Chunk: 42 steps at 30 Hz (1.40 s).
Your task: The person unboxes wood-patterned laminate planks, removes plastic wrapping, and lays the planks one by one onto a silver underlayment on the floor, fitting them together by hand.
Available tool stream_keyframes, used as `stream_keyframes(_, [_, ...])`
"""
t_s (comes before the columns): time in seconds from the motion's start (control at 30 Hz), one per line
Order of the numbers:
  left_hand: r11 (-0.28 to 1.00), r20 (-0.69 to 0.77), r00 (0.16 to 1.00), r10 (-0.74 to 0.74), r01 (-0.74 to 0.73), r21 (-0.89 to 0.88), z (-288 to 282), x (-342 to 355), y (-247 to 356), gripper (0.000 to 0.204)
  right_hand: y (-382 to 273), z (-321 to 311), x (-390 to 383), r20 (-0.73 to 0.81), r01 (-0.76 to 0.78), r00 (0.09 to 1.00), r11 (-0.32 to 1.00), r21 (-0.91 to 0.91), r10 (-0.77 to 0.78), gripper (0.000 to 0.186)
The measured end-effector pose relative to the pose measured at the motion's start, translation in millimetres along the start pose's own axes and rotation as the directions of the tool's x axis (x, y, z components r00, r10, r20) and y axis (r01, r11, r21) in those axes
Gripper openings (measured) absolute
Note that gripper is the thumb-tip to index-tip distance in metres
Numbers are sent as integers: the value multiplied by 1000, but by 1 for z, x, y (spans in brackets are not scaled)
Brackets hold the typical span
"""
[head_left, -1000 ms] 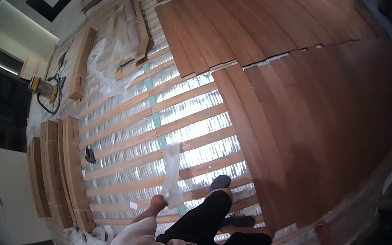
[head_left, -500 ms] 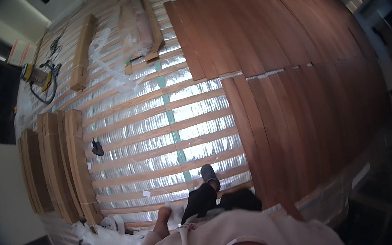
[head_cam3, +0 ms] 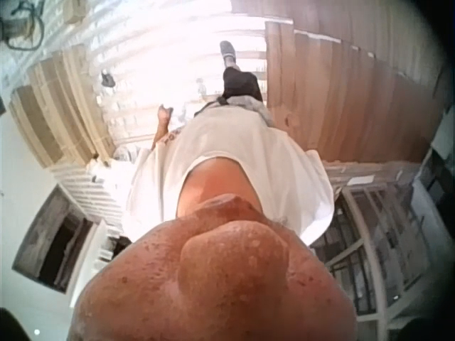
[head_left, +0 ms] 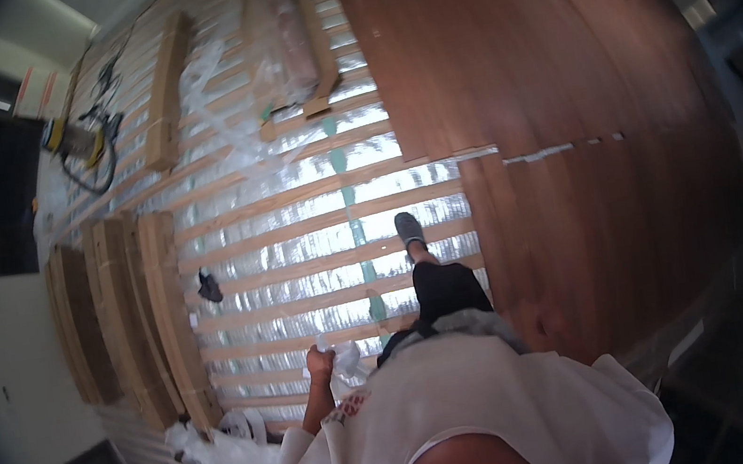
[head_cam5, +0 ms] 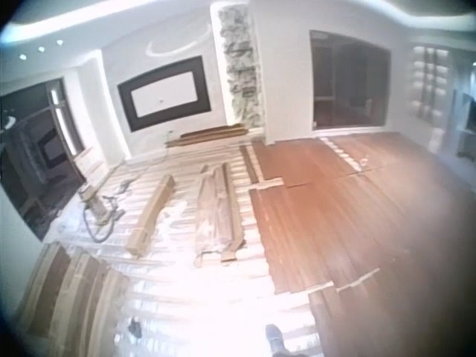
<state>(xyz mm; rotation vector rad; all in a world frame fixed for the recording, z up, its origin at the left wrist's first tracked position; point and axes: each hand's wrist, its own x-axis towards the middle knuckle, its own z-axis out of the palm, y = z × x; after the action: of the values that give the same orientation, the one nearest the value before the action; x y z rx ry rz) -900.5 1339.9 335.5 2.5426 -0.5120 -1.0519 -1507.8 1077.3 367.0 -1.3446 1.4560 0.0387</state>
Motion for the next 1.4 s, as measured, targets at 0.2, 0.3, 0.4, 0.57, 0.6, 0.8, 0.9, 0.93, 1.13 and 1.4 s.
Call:
stream_keyframes(0.2, [957, -160, 962, -223, 185, -222, -76, 20, 40, 39, -109, -26, 178, 210, 108, 976, 964, -244, -56, 32])
stream_keyframes(0.3, [959, -355, 904, -238, 160, -234, -107, 42, 51, 32, -191, -35, 274, 228, 254, 955, 920, -299, -189, 32])
stream_keyframes(0.4, [956, -360, 902, -237, 151, -250, -130, 90, 72, 39, -283, -57, 370, 31, 266, 964, 942, -206, -266, 33])
stream_keyframes(0.57, [885, -280, 842, -461, 459, -79, -143, 167, 62, 63, -549, -31, 430, -186, 249, 960, 942, 223, -210, 30])
stream_keyframes(0.6, [890, -207, 866, -455, 448, -82, -146, 187, 40, 61, -584, -20, 430, -205, 259, 957, 921, 291, -204, 29])
stream_keyframes(0.8, [949, 17, 965, -263, 262, -176, -229, 372, 108, 40, -477, 24, 471, -79, 621, 772, 775, -122, -631, 31])
stream_keyframes(0.9, [999, -166, 985, 35, -39, -19, -314, 456, 114, 42, -524, 105, 451, 313, 370, 896, 919, -133, -315, 27])
stream_keyframes(0.93, [1000, -196, 981, 14, -12, 10, -340, 492, 135, 40, -520, 117, 438, 354, 820, 564, 454, -349, -746, 32])
stream_keyframes(1.13, [963, -317, 913, 257, -212, 168, -472, 612, 307, 54, -558, 169, 379, 96, 261, 950, 922, 285, -299, 49])
stream_keyframes(1.4, [876, -14, 924, 383, -358, 323, -454, 685, 371, 51, -565, 147, 550, 21, 196, 981, 976, -93, -195, 20])
